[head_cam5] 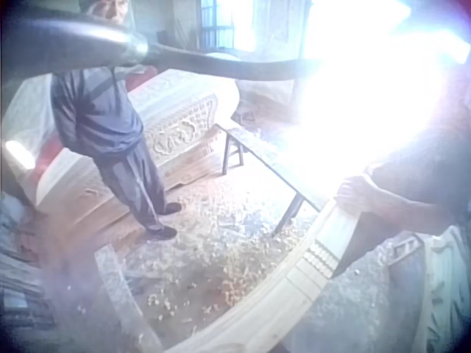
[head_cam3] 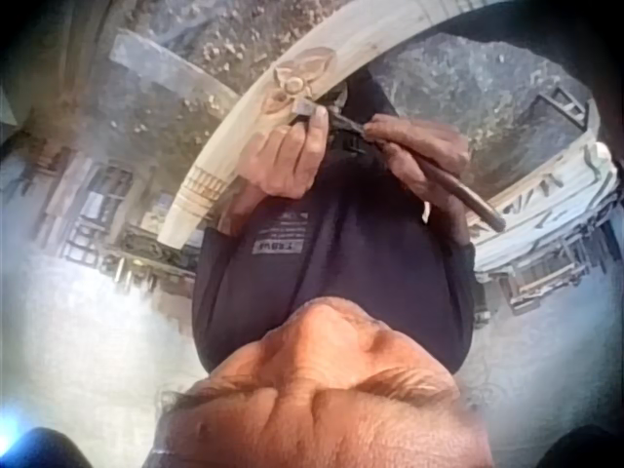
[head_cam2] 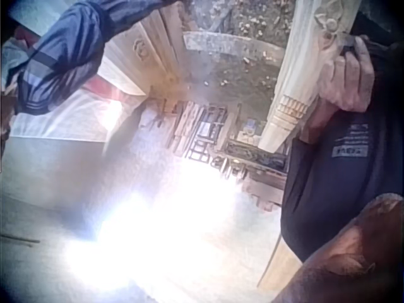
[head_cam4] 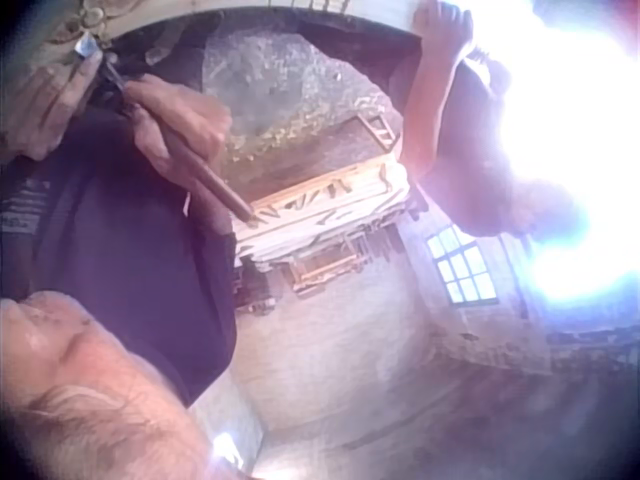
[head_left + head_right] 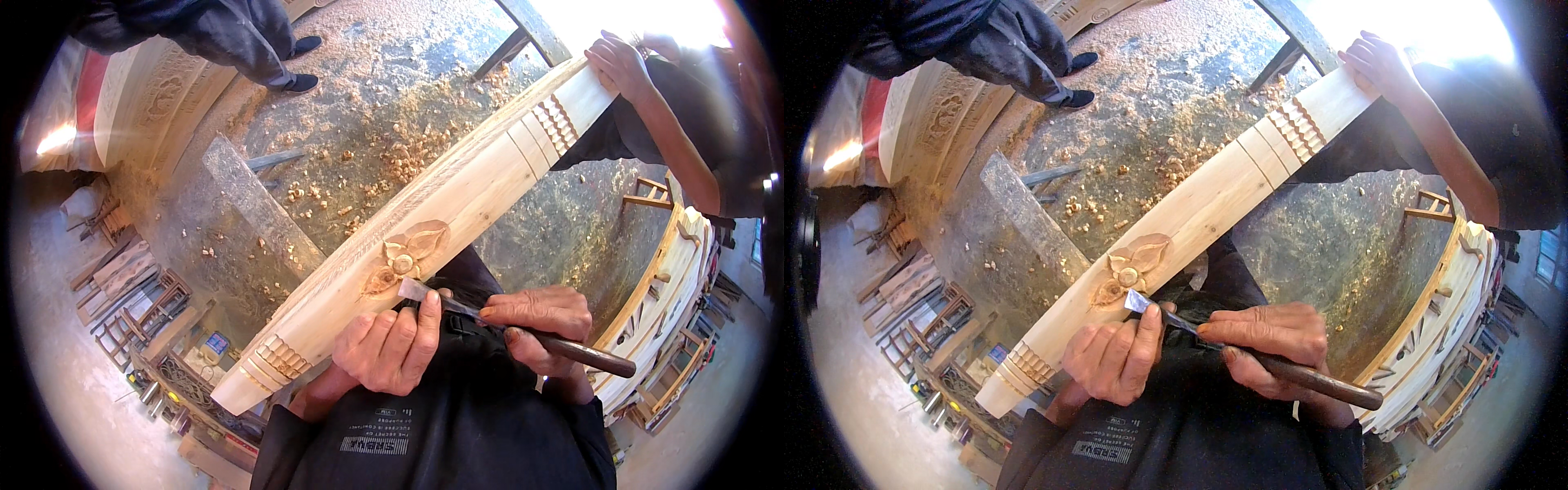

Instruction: The person carves a flower design into a piece of wood using a chisel, repeatedly pushing the tool along the wood surface to remove shavings.

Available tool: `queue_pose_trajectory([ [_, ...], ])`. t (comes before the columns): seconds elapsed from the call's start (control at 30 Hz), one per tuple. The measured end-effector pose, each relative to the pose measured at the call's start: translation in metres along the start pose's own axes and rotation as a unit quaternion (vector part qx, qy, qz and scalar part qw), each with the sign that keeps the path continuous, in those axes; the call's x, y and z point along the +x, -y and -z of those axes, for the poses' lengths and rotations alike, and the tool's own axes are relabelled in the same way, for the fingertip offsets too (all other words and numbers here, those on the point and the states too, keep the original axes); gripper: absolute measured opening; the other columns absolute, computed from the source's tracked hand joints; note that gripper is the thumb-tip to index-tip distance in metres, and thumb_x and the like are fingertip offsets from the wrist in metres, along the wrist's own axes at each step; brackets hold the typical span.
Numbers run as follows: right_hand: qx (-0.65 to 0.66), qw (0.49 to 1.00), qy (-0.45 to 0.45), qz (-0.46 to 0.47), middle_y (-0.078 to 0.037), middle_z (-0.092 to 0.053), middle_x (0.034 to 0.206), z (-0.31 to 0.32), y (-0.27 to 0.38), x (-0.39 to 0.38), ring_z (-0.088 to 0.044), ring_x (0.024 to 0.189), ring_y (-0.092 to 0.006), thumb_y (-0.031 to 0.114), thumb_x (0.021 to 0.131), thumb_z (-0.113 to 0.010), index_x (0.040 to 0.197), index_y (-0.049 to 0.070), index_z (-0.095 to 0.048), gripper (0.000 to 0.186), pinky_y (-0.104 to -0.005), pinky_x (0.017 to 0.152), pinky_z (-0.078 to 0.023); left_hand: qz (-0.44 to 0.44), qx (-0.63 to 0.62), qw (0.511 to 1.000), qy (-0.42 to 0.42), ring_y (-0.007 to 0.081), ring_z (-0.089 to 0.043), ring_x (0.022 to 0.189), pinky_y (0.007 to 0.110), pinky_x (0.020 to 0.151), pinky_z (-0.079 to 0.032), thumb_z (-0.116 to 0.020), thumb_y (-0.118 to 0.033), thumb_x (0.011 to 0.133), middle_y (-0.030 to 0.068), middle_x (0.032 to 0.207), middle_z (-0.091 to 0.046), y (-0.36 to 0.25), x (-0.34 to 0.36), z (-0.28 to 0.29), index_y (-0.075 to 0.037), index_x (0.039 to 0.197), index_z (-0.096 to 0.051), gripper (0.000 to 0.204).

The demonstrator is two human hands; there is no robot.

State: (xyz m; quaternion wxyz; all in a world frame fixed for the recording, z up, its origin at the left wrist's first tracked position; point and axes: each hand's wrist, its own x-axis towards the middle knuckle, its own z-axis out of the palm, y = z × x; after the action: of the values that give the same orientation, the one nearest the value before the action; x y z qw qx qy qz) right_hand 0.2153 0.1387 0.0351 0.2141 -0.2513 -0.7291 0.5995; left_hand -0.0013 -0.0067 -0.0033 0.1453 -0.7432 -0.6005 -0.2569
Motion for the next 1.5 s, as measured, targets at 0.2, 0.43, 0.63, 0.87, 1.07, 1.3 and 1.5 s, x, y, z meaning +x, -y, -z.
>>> queue_pose_trajectory([
  [0.2, 0.014, 1.0, 0.007, -0.014, -0.021, -0.082, 0.097, 0.003, 0.0, 0.003, -0.085, 0.089, -0.0343, 0.006, 0.085, -0.073, 0.105, -0.003, -0.083, 0.024, -0.0416, 0.082, -0.068, 0.008, -0.004, 1.0, 0.009, 0.0069, -0.056, 0.059, 0.024, 0.056, -0.037, -0.081, -0.013, 0.096, -0.0023, 0.073, -0.06, 0.0, 0.001, 0.002, 0.002, 0.112, -0.081, 0.022],
  [0.43, 0.037, 0.999, 0.002, -0.033, -0.022, -0.083, 0.098, 0.003, -0.003, 0.002, -0.085, 0.088, -0.0345, 0.007, 0.087, -0.072, 0.106, -0.003, -0.083, 0.024, -0.0408, 0.082, -0.068, 0.014, 0.006, 1.0, 0.015, 0.0063, -0.053, 0.058, 0.024, 0.054, -0.035, -0.083, -0.011, 0.095, -0.0028, 0.071, -0.059, 0.0, 0.005, 0.002, 0.002, 0.111, -0.08, 0.021],
  [0.63, 0.04, 0.999, 0.007, -0.027, -0.021, -0.083, 0.097, 0.004, -0.008, 0.001, -0.084, 0.087, -0.0336, 0.007, 0.088, -0.073, 0.106, -0.003, -0.083, 0.024, -0.0401, 0.081, -0.068, 0.023, -0.004, 0.999, 0.021, 0.0065, -0.053, 0.057, 0.025, 0.053, -0.034, -0.083, -0.01, 0.096, -0.0024, 0.071, -0.059, -0.001, 0.007, 0.001, 0.002, 0.11, -0.079, 0.019],
  [0.87, 0.034, 0.999, -0.002, -0.012, -0.02, -0.083, 0.095, 0.002, -0.011, 0.003, -0.085, 0.085, -0.0322, 0.007, 0.088, -0.074, 0.104, -0.003, -0.084, 0.022, -0.039, 0.078, -0.068, 0.027, -0.008, 1.0, 0.012, 0.0067, -0.054, 0.057, 0.024, 0.053, -0.037, -0.085, -0.01, 0.096, -0.0022, 0.071, -0.059, -0.001, 0.008, 0.0, 0.003, 0.109, -0.079, 0.02],
  [1.07, 0.042, 0.999, 0.01, -0.03, -0.02, -0.083, 0.096, -0.002, -0.011, 0.005, -0.085, 0.086, -0.032, 0.008, 0.09, -0.074, 0.105, -0.003, -0.084, 0.022, -0.0388, 0.078, -0.068, 0.038, -0.016, 0.999, 0.028, 0.0076, -0.058, 0.059, 0.024, 0.054, -0.04, -0.085, -0.01, 0.096, 0.0001, 0.072, -0.063, -0.001, 0.005, 0.003, 0.003, 0.107, -0.078, 0.018],
  [1.3, 0.088, 0.996, 0.017, -0.013, -0.021, -0.083, 0.095, -0.001, -0.024, -0.002, -0.085, 0.087, -0.0325, 0.009, 0.089, -0.074, 0.105, -0.002, -0.085, 0.022, -0.0397, 0.078, -0.068, 0.015, -0.011, 1.0, 0.006, 0.0081, -0.061, 0.06, 0.024, 0.055, -0.041, -0.084, -0.009, 0.097, 0.0009, 0.073, -0.066, -0.001, 0.002, 0.002, 0.003, 0.108, -0.077, 0.018],
  [1.5, 0.002, 0.999, -0.009, 0.046, -0.023, -0.082, 0.089, -0.002, -0.021, -0.006, -0.084, 0.077, -0.0319, 0.015, 0.086, -0.07, 0.101, -0.008, -0.083, 0.031, -0.0395, 0.074, -0.068, 0.012, 0.0, 1.0, -0.006, 0.0062, -0.059, 0.06, 0.022, 0.056, -0.04, -0.088, -0.013, 0.095, -0.0014, 0.073, -0.064, -0.001, 0.003, -0.002, 0.002, 0.11, -0.078, 0.023],
])
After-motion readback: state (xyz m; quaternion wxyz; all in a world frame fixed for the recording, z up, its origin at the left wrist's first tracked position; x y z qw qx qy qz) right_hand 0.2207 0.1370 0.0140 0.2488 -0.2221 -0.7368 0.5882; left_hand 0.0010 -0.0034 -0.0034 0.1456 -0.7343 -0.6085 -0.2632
